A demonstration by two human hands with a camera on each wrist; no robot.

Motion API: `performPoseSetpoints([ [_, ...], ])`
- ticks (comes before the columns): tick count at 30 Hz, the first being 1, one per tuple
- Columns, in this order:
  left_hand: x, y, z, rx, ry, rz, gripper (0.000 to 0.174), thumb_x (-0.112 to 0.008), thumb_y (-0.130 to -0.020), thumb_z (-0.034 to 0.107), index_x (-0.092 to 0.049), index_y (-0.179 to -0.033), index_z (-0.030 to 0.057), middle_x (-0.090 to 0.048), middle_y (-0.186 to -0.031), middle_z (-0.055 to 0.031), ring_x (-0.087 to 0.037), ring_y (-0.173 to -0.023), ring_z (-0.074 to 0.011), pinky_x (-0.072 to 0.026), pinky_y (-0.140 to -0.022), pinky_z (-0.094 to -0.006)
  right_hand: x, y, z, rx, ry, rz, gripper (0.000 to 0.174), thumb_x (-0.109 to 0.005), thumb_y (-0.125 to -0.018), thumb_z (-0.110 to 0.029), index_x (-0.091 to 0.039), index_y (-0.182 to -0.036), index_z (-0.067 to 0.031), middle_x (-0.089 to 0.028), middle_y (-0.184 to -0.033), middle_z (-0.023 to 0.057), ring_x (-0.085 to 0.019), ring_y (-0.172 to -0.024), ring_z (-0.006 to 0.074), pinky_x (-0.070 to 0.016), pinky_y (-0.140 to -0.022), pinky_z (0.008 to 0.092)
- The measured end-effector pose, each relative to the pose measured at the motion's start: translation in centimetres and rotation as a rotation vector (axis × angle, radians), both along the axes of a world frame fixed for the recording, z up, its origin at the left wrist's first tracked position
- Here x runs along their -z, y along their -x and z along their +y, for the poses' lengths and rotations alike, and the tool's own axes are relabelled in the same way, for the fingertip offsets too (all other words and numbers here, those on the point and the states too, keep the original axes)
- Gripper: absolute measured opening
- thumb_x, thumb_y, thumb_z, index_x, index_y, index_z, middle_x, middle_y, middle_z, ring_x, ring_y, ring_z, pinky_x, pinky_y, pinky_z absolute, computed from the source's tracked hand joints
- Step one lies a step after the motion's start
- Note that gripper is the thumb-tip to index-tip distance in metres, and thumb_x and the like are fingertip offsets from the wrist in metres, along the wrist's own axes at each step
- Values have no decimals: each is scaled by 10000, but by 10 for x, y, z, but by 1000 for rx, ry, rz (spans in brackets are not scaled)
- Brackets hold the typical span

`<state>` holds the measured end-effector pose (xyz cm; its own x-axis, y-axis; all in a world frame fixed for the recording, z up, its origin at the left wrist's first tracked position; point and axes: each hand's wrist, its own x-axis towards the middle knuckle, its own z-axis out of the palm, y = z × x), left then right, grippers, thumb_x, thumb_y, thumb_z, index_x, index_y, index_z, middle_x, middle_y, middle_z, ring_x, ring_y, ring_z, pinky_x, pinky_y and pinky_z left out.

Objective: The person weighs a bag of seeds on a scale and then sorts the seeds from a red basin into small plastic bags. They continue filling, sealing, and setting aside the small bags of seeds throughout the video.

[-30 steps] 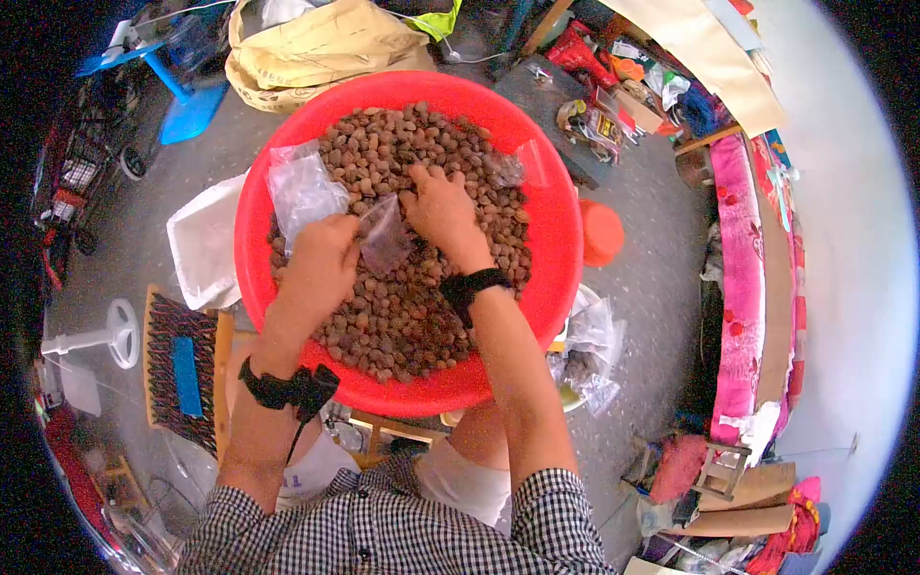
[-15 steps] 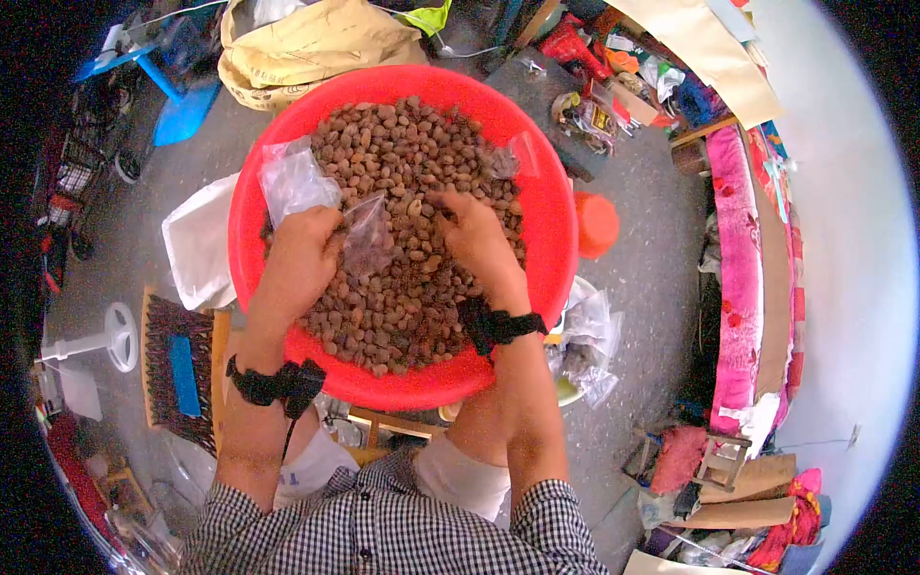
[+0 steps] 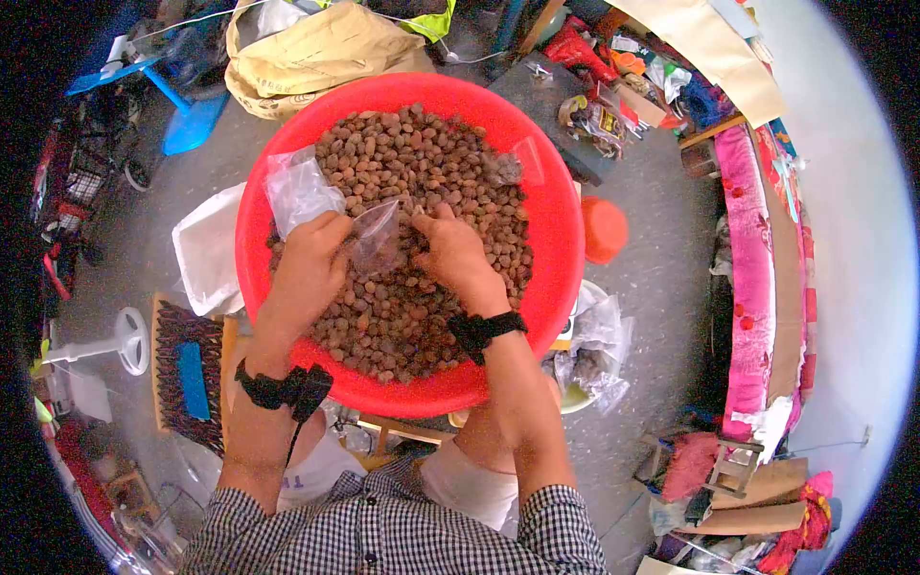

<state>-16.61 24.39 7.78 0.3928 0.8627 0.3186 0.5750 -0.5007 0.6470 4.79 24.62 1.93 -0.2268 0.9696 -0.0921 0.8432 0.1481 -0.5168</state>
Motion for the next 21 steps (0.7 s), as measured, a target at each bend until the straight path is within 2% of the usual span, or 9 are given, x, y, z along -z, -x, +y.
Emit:
performPoseSetpoints([
  [4,-1,-1,1,17,-2,1,102,-508,-753,-38,-566,-836,-33,-559,-819,-225,-568,-785,-428,-452,-686,-491,-8,2,1,3,41,92,397,-701,-664,-80,-640,-1056,-67,-565,-1052,228,-588,-929,392,-485,-827,458],
  [7,7,-1,2,13,-5,-4,120,-540,-729,-33,-509,-844,-43,-514,-805,-215,-540,-786,-426,-426,-663,-464,10,-8,12,-8,-58,128,304,-682,-662,-69,-668,-966,-55,-593,-974,241,-592,-912,392,-488,-803,435],
  [10,5,-3,0,5,-16,21,108,-505,-751,-41,-564,-841,-31,-560,-829,-224,-569,-791,-430,-454,-687,-494,14,-11,14,85,15,230,195,-676,-700,-98,-679,-883,-32,-633,-852,107,-613,-851,263,-495,-647,344],
  [13,4,-3,-2,-3,-11,0,109,-504,-750,-46,-566,-839,-31,-561,-843,-223,-570,-791,-430,-457,-688,-491,-22,-8,10,281,454,566,196,-642,-779,-101,-646,-938,13,-629,-957,155,-621,-918,277,-511,-760,366],
  [15,3,-1,-2,-4,-6,-4,109,-505,-749,-49,-567,-837,-33,-562,-847,-222,-571,-790,-430,-460,-690,-489,-10,-14,7,209,283,867,235,-597,-837,-116,-603,-1018,35,-612,-989,138,-610,-949,261,-513,-796,378],
  [17,3,-2,-2,-6,-14,-1,111,-505,-746,-52,-568,-836,-35,-563,-851,-221,-571,-790,-428,-462,-692,-487,-3,-21,7,243,276,1261,278,-563,-877,-127,-556,-1095,46,-596,-1028,140,-599,-978,262,-510,-838,395],
  [19,4,-4,-2,-2,-31,11,114,-505,-743,-55,-569,-836,-37,-565,-854,-218,-572,-790,-426,-464,-692,-484,-16,-17,5,401,445,1754,326,-541,-901,-134,-505,-1170,46,-579,-1074,161,-586,-1005,281,-499,-885,416],
  [21,4,-6,-3,10,-31,4,102,-506,-739,-56,-563,-822,-36,-562,-852,-216,-573,-791,-423,-466,-688,-480,-20,-16,3,455,466,1932,337,-530,-915,-135,-491,-1186,63,-562,-1115,180,-569,-1035,293,-483,-926,424],
])
